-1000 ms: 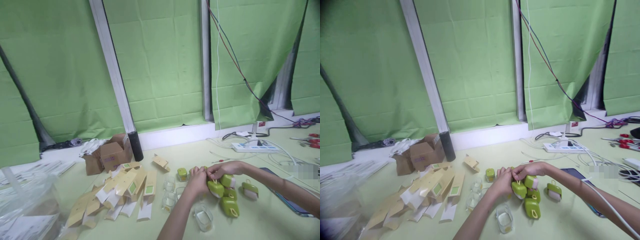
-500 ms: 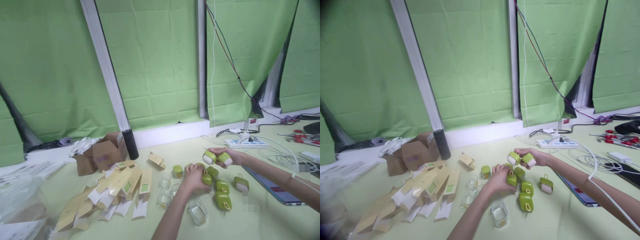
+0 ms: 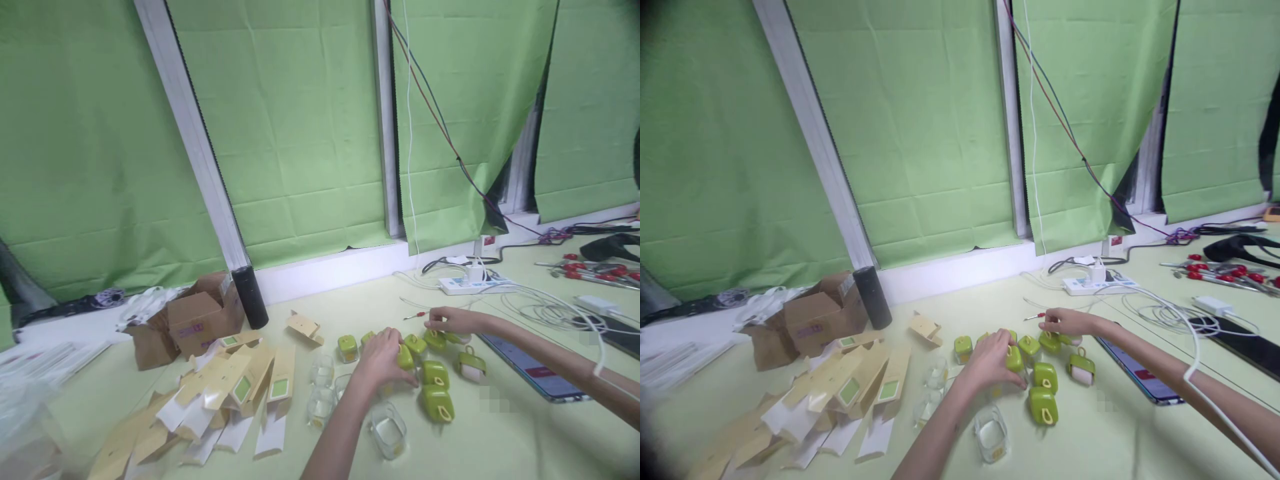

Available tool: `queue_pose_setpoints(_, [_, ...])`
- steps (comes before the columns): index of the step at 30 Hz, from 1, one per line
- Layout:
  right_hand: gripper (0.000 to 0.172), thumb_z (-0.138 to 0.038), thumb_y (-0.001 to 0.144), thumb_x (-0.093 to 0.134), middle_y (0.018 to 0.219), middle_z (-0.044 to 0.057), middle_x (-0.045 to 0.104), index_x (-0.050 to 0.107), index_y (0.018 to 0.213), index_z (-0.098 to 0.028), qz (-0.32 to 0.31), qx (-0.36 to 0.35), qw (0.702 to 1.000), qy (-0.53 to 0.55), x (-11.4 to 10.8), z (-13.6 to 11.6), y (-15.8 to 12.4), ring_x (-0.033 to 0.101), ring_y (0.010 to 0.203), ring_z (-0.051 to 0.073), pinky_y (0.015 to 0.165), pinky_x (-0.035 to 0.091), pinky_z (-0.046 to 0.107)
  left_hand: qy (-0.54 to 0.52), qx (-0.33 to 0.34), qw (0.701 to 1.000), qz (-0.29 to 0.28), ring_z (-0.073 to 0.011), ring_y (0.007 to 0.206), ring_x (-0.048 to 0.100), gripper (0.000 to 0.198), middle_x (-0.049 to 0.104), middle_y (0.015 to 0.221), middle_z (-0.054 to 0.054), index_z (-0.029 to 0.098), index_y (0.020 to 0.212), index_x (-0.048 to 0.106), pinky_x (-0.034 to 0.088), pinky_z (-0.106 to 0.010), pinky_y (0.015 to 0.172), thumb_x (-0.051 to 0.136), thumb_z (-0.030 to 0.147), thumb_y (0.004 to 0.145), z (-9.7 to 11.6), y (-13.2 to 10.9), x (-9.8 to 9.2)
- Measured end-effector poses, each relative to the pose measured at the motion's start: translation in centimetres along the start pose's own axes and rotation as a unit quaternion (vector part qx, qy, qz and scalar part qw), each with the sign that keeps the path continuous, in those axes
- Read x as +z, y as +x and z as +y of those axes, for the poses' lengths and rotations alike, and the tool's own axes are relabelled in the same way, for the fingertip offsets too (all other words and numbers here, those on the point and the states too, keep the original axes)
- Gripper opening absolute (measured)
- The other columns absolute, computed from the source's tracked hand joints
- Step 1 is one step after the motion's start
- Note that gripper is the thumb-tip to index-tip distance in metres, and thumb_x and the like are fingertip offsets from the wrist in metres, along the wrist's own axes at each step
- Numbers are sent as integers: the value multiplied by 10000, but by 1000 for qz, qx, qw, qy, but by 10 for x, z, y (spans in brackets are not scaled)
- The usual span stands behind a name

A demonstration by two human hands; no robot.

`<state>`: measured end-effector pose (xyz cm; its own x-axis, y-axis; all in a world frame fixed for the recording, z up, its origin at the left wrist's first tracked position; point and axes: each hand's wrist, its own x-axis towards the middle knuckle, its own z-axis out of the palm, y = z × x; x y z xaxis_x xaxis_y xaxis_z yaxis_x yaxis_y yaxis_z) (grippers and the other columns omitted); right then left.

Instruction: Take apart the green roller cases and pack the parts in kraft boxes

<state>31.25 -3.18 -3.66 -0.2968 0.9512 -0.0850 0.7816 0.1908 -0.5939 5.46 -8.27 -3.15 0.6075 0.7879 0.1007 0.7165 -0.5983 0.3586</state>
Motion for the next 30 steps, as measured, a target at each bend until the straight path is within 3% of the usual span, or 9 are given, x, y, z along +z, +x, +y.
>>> queue_pose_setpoints(6, [263, -362, 921, 523, 1045, 43, 630, 592, 1069, -156, 50, 50, 994, -83, 4, 17, 15, 627, 864, 176, 756, 524, 363, -18, -15, 1000, 19, -245, 918, 541, 671, 552, 1030, -39, 231, 994, 472, 416, -321, 718, 727, 640, 527, -7, -19, -25])
queue_pose_setpoints(10, [243, -342, 923, 524, 1084, 50, 623, 593, 1079, -169, 33, 36, 992, -118, 24, 22, 16, 622, 894, 176, 784, 519, 371, -18, -29, 999, 23, -258, 957, 513, 592, 530, 1046, -51, 227, 1003, 463, 410, -331, 736, 740, 540, 583, -5, -29, -18])
queue_pose_setpoints(15, [307, -417, 937, 451, 954, 55, 642, 620, 945, -161, 45, -21, 989, -141, 20, 3, 8, 615, 833, 183, 778, 485, 369, -33, -8, 999, -5, -260, 926, 537, 588, 560, 1000, -51, 217, 950, 508, 427, -324, 713, 798, 487, 515, 6, -24, 5])
queue_pose_setpoints(19, [400, -534, 902, 390, 1010, 79, 632, 623, 925, -210, 65, -110, 983, -135, 13, -24, -6, 600, 915, 228, 789, 458, 328, -51, -17, 998, 10, -220, 854, 562, 600, 581, 994, -31, 227, 983, 502, 445, -301, 656, 728, 592, 563, 1, -23, -10])
queue_pose_setpoints(22, [392, -562, 864, 444, 983, 57, 643, 610, 960, -220, 71, -157, 974, -145, 25, -41, -13, 612, 864, 213, 726, 468, 299, -48, -50, 996, 55, -202, 934, 552, 562, 571, 1067, -33, 231, 1069, 480, 460, -305, 742, 653, 590, 673, -12, -11, -33])
queue_pose_setpoints(25, [367, -522, 864, 474, 948, 93, 649, 587, 968, -189, 109, -165, 962, -188, 47, -53, -9, 620, 807, 240, 685, 458, 333, -16, -109, 989, 95, -233, 1096, 499, 488, 529, 1192, -75, 190, 1167, 474, 420, -399, 913, 611, 465, 787, -28, 18, -45])
queue_pose_setpoints(27, [333, -481, 890, 458, 924, 117, 653, 569, 962, -176, 140, -165, 950, -225, 61, -59, -2, 627, 778, 258, 656, 445, 348, 7, -149, 985, 84, -250, 1102, 514, 405, 525, 1225, -89, 172, 1179, 504, 426, -469, 922, 577, 384, 841, -37, 38, -44])
queue_pose_setpoints(30, [295, -422, 943, 401, 814, 90, 656, 556, 936, -170, 173, -168, 932, -272, 76, -63, 12, 625, 668, 221, 593, 433, 326, 24, -178, 984, 21, -224, 1019, 576, 332, 567, 1184, -81, 169, 1150, 542, 490, -449, 856, 560, 340, 866, -48, 59, -35])
